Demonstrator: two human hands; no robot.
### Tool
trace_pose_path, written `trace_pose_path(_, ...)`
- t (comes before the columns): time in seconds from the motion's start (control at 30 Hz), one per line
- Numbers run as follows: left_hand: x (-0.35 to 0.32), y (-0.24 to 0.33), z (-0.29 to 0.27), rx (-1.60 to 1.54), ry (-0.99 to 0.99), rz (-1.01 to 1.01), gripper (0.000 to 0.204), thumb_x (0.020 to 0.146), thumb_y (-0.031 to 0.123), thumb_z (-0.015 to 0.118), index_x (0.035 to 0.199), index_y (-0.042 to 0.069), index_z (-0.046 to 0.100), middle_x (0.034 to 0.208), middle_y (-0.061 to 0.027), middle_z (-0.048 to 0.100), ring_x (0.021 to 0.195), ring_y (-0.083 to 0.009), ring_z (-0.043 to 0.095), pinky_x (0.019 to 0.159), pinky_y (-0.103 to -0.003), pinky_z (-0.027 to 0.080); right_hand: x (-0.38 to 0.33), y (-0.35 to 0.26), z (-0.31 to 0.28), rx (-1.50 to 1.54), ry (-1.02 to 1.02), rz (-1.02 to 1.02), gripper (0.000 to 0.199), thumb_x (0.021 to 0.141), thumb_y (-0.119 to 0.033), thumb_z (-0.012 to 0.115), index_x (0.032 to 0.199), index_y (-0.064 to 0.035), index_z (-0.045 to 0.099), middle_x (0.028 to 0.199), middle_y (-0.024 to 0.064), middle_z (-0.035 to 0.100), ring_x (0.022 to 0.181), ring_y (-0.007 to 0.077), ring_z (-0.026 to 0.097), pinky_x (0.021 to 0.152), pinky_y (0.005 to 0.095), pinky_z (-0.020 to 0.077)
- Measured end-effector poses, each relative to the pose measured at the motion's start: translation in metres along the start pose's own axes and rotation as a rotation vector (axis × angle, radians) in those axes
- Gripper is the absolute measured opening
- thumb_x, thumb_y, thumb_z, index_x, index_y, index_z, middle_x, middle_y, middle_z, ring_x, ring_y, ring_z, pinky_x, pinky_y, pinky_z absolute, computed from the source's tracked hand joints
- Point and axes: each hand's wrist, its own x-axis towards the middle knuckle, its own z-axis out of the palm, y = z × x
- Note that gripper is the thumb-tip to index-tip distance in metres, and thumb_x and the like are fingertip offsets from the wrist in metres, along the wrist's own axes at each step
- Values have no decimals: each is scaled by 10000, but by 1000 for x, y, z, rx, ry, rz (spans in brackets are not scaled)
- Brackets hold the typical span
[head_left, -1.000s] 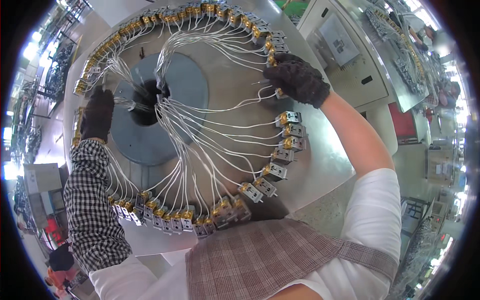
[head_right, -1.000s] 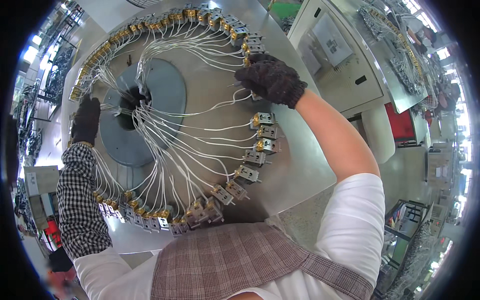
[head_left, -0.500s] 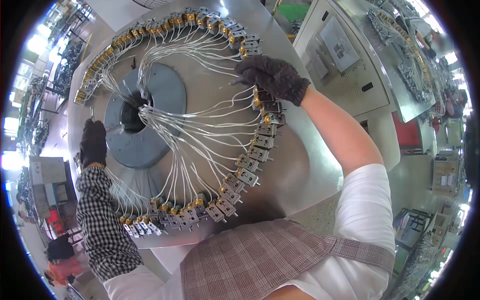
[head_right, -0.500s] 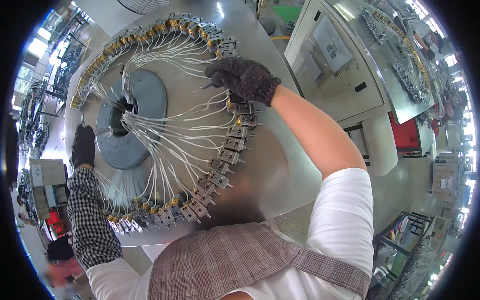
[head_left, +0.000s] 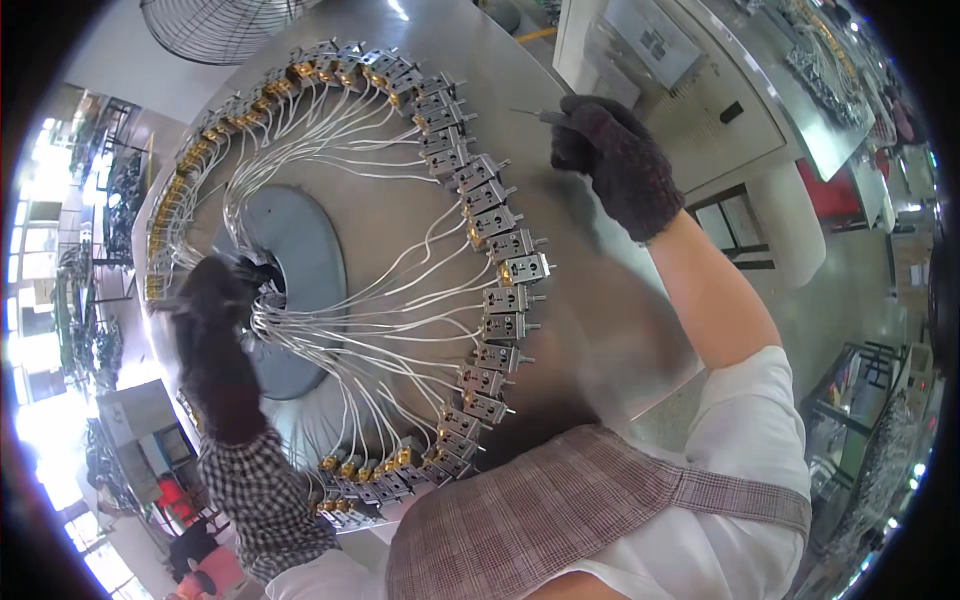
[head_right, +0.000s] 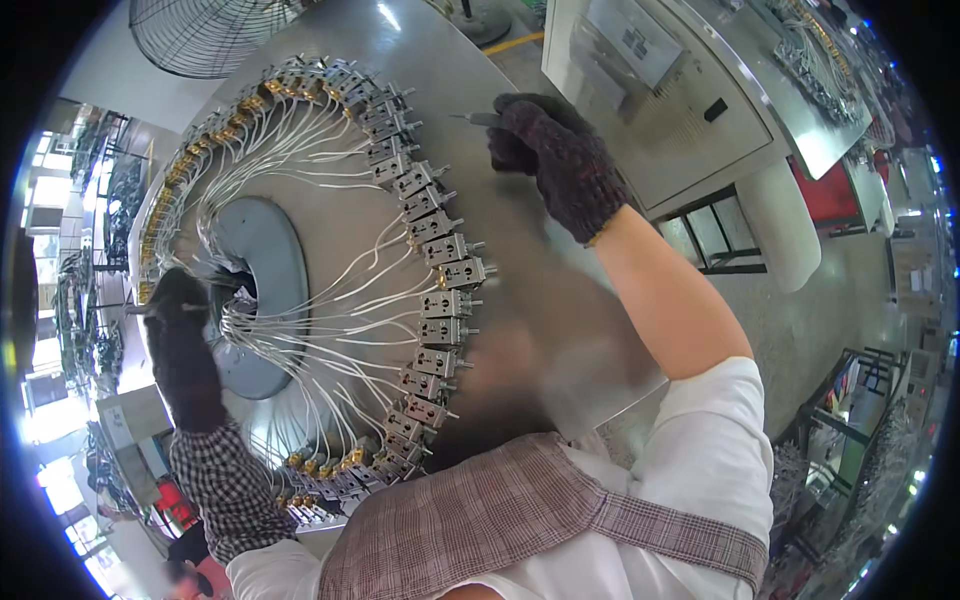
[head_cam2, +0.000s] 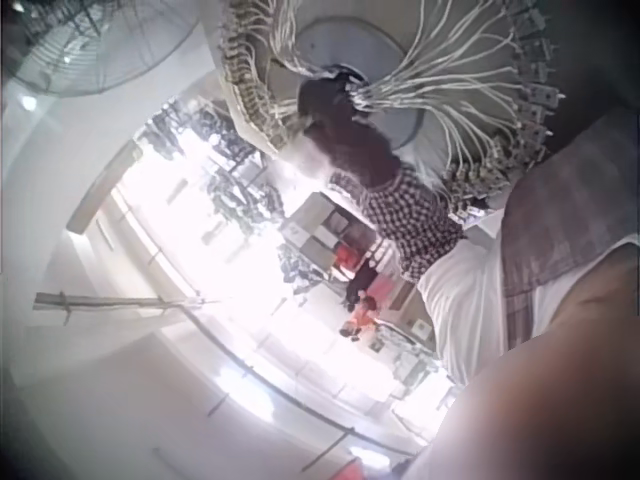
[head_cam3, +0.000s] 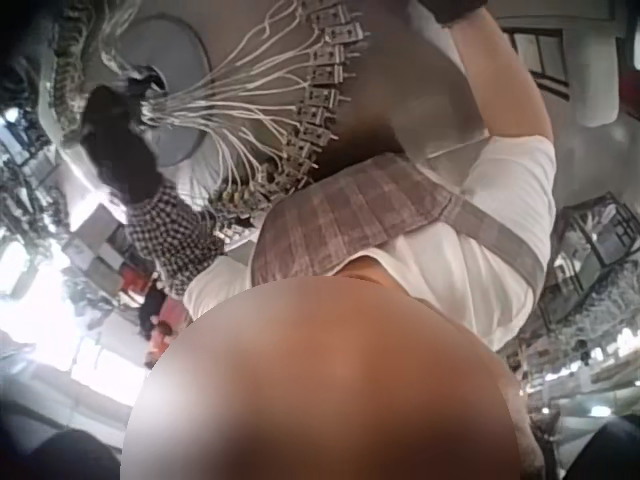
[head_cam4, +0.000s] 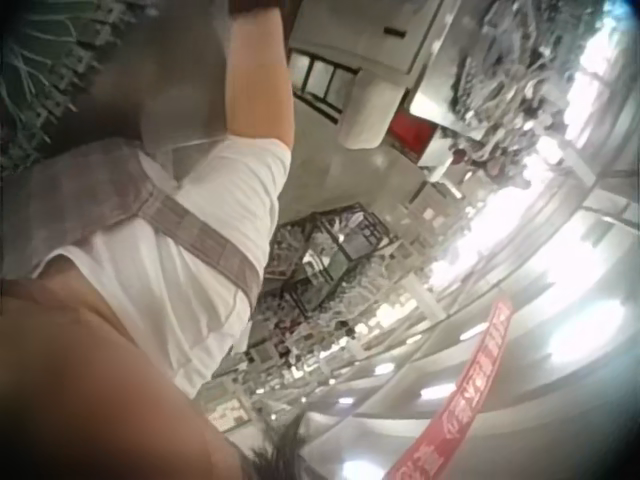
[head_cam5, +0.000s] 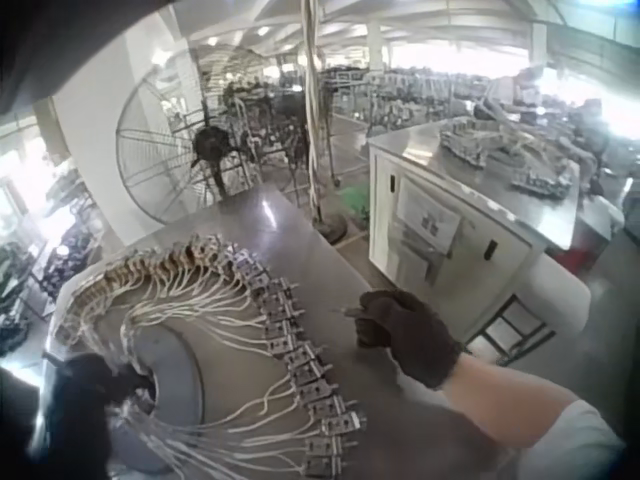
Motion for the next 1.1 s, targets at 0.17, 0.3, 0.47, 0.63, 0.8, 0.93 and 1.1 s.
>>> trace_pose_path(0.17, 1, 56, 113, -952, -167, -653, 328, 907, 307, 504, 1100, 42, 513, 934, -43, 537, 753, -158, 551, 664, -269, 488, -36, -2, 5, 29, 169, 180, 310, 828, -208, 575, 1034, 21, 544, 819, 93, 588, 646, 147, 548, 557, 287, 475)
trace_pose_path(0.3, -16, 50, 153, -1143, -214, -804, 288, 893, 263, 527, 1104, 66, 523, 986, -52, 578, 877, -199, 590, 759, -352, 514, -47, 0, 6, -87, 192, 327, 278, 829, -208, 564, 1014, -1, 549, 790, 76, 591, 612, 125, 535, 493, 260, 444)
trace_pose_path(0.47, -27, 44, 175, -1306, -168, -728, 254, 895, 216, 519, 1113, 85, 515, 1026, -71, 591, 936, -239, 587, 816, -397, 498, -50, 0, 7, -93, 174, 408, 247, 830, -213, 566, 988, -23, 569, 779, 68, 598, 598, 113, 535, 480, 237, 431)
trace_pose_path(0.63, -27, 41, 181, -1307, -177, -775, 245, 892, 213, 523, 1101, 86, 514, 1013, -80, 601, 927, -237, 592, 805, -392, 500, -47, 0, 7, -117, 147, 460, 238, 835, -227, 571, 971, -32, 583, 759, 65, 612, 607, 104, 543, 480, 225, 427)
trace_pose_path(0.8, -30, 38, 181, -1253, -158, -741, 234, 890, 221, 528, 1085, 92, 523, 1003, -86, 611, 923, -225, 597, 796, -391, 500, -43, 4, 6, -90, 176, 499, 218, 818, -212, 604, 947, -36, 595, 767, 71, 625, 567, 111, 548, 444, 230, 426)
trace_pose_path(0.93, -30, 33, 185, -1268, -195, -741, 220, 886, 241, 534, 1061, 108, 536, 1001, -79, 613, 927, -222, 596, 799, -404, 494, -41, 1, 4, -128, 215, 542, 211, 808, -207, 618, 935, -39, 601, 758, 72, 622, 538, 116, 545, 421, 231, 423)
trace_pose_path(1.1, -31, 28, 186, -1303, -149, -785, 223, 886, 282, 529, 1051, 132, 543, 999, -57, 612, 937, -222, 581, 801, -437, 474, -40, 3, 5, -95, 151, 536, 227, 808, -215, 623, 944, -35, 601, 748, 80, 622, 540, 117, 555, 411, 228, 426)
